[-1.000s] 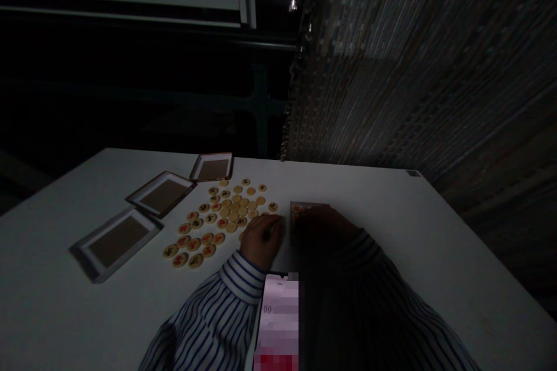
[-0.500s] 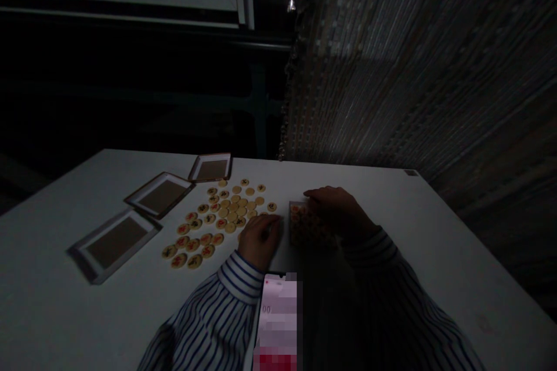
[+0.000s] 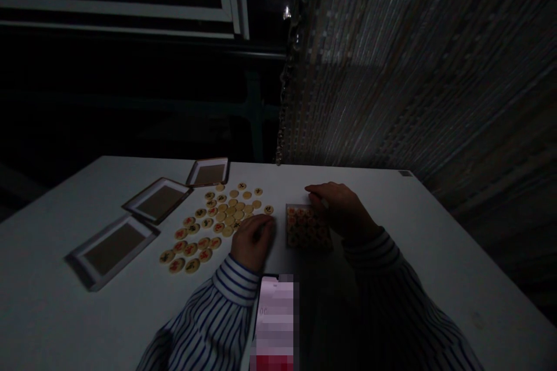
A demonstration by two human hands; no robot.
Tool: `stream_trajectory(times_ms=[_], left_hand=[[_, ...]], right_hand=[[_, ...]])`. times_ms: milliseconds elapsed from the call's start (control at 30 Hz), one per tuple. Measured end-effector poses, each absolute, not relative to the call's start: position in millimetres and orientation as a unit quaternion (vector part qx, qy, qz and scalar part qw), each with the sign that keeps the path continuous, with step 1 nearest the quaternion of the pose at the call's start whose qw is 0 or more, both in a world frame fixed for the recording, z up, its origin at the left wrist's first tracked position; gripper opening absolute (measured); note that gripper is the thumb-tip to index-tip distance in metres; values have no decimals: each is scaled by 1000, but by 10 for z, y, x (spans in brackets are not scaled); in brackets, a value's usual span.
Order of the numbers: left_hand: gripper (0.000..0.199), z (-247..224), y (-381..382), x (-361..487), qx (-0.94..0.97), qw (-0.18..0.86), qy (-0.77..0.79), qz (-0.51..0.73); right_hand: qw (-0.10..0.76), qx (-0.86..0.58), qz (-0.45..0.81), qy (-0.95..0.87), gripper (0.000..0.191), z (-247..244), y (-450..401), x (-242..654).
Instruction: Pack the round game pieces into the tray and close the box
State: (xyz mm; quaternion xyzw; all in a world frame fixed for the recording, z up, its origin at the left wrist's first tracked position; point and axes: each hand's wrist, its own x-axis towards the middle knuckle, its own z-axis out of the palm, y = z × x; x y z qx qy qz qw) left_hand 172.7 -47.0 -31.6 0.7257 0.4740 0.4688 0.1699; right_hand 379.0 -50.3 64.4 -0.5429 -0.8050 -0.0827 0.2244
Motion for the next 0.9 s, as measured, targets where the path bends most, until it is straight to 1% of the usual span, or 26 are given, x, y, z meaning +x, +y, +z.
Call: stream_trajectory(times_ms=[233, 533, 733, 900], left_hand=[[19, -305, -463, 1688, 713, 160, 477, 488], [18, -330, -443, 1595, 702, 141, 478, 509], [20, -268, -500, 1503, 693, 145, 500, 499], [19, -252, -535, 1351, 702, 109, 510, 486]], right_hand=[[225, -541, -75, -807, 26, 632, -519, 3795], [178, -547, -52, -817, 28, 703, -561, 3773], [173, -549, -45, -817, 29, 715, -590, 3794], [163, -550, -44, -818, 29, 706, -570, 3794]])
